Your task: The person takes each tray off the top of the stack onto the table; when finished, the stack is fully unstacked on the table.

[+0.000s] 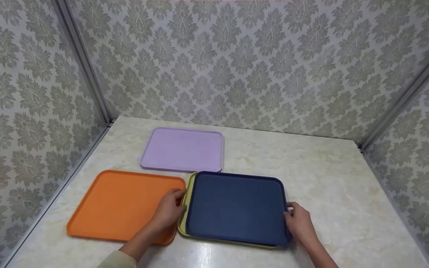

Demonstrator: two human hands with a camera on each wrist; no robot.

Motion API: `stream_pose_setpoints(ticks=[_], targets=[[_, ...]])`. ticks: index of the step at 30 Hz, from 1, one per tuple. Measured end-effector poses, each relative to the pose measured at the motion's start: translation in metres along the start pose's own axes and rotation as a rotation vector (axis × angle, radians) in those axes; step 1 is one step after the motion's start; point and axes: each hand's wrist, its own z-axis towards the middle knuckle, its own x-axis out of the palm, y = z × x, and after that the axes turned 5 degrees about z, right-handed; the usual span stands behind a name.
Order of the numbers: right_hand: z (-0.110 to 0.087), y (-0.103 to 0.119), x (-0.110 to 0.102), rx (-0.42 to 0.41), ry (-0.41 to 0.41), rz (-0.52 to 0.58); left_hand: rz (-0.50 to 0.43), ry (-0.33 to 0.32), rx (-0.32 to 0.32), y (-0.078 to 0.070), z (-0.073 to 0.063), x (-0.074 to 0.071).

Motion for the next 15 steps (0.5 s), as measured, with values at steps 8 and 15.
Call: stream_pose_setpoints(ticks=[8,15], targets=[[0.003,-0.01,-0.012,0.05,0.007,0.125,0.048,0.032,-0.02,-0.001,0.001,0.0],[0.013,-0.022,-0.025,0.064,0.0,0.141,0.07,0.053,-0.043,0.0,0.003,0.0]])
